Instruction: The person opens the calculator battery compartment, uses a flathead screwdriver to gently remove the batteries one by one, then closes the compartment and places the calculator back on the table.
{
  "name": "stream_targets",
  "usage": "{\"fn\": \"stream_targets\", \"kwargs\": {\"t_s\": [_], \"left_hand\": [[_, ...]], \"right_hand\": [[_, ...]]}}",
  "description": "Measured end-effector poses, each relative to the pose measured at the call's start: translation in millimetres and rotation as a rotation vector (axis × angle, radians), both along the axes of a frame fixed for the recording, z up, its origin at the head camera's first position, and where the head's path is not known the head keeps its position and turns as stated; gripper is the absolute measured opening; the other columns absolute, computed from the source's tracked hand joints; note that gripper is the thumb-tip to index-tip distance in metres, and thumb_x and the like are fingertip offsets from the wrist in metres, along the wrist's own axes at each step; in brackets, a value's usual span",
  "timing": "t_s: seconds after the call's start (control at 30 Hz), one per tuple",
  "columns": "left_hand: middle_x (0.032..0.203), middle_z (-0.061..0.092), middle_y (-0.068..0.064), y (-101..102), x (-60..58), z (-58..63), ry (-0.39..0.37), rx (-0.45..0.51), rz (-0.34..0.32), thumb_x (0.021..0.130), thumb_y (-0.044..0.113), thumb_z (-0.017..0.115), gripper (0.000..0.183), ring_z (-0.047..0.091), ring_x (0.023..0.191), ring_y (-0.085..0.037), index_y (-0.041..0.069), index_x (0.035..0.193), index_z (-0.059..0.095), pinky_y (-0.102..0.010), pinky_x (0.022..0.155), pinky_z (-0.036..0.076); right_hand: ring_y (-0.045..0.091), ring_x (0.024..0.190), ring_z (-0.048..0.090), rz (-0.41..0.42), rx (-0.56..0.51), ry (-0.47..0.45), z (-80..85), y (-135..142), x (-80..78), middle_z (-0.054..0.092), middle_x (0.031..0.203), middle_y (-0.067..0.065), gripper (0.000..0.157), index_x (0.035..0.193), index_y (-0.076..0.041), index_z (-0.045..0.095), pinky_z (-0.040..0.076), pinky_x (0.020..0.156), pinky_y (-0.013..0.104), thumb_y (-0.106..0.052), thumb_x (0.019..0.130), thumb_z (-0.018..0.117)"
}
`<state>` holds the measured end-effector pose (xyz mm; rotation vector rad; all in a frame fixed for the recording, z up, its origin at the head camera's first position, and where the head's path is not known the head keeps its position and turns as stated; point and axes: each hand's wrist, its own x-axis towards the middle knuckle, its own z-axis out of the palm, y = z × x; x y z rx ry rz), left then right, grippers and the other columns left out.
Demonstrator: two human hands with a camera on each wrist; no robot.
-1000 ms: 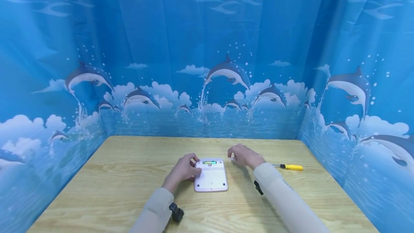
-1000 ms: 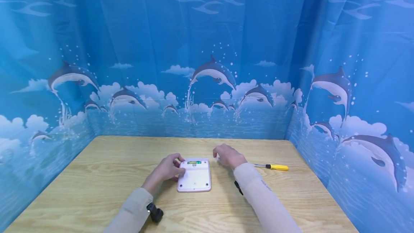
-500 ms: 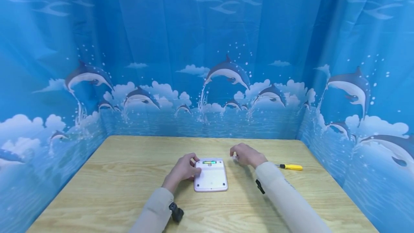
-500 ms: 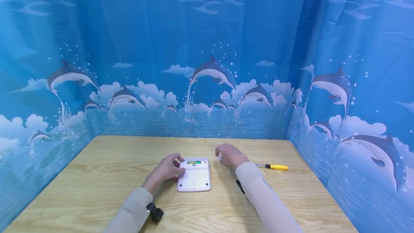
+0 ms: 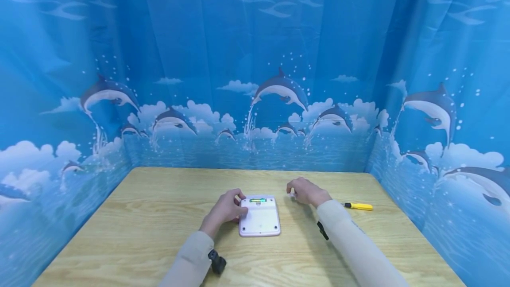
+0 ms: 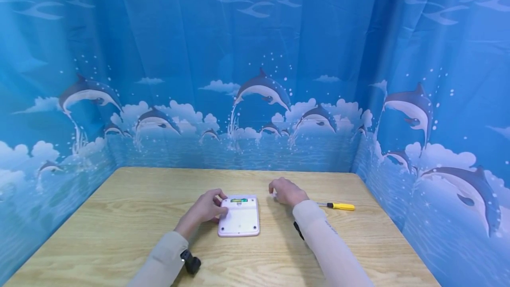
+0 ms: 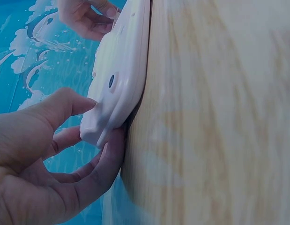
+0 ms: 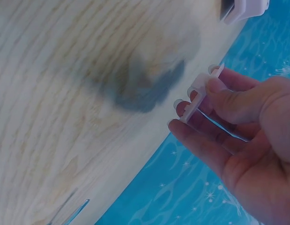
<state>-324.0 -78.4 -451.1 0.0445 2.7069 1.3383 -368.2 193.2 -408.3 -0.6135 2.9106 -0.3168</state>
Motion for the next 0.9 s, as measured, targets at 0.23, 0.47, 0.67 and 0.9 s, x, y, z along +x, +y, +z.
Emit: {"fn": "stream_targets", "kwargs": {"t_s": [0.23, 0.47, 0.67, 0.9], "left_hand": [[0.094, 0.06, -0.011, -0.3, 0.6, 1.4, -0.013, 0.005, 0.002, 0.086, 0.008, 0.079, 0.027, 0.062, 0.074, -0.023, 0.012, 0.107, 0.062, -0.028, 0.057, 0.059], [0.094, 0.06, -0.011, 0.1, 1.2, 1.9, -0.01, 0.005, 0.001, 0.087, 0.008, 0.079, 0.026, 0.062, 0.074, -0.022, 0.012, 0.106, 0.062, -0.027, 0.057, 0.059], [0.093, 0.059, -0.011, 0.7, 0.8, 0.4, -0.008, 0.014, -0.004, 0.086, 0.007, 0.079, 0.026, 0.062, 0.074, -0.023, 0.012, 0.105, 0.062, -0.027, 0.056, 0.059], [0.095, 0.059, -0.011, 0.4, 2.9, 2.8, -0.004, 0.008, -0.003, 0.087, 0.006, 0.078, 0.026, 0.062, 0.076, -0.022, 0.011, 0.108, 0.063, -0.027, 0.057, 0.059]], "right_hand": [[0.031, 0.109, 0.069, -0.004, 0.008, -0.001, -0.1, 5.0, -0.9, 0.072, 0.122, 0.015, 0.026, 0.115, -0.007, 0.074, 0.06, 0.098, 0.047, 0.007, 0.096, 0.063], [0.032, 0.107, 0.069, 0.003, 0.016, 0.003, 0.9, 6.1, -1.7, 0.072, 0.12, 0.016, 0.025, 0.115, -0.006, 0.074, 0.06, 0.097, 0.048, 0.006, 0.095, 0.065], [0.031, 0.107, 0.069, -0.01, 0.014, 0.0, -1.0, 7.1, -3.5, 0.072, 0.121, 0.016, 0.026, 0.116, -0.007, 0.074, 0.059, 0.098, 0.047, 0.006, 0.096, 0.064], [0.032, 0.111, 0.068, -0.022, 0.022, 0.0, -1.7, 10.4, -3.1, 0.072, 0.123, 0.015, 0.026, 0.115, -0.007, 0.074, 0.058, 0.1, 0.049, 0.006, 0.096, 0.062]]}}
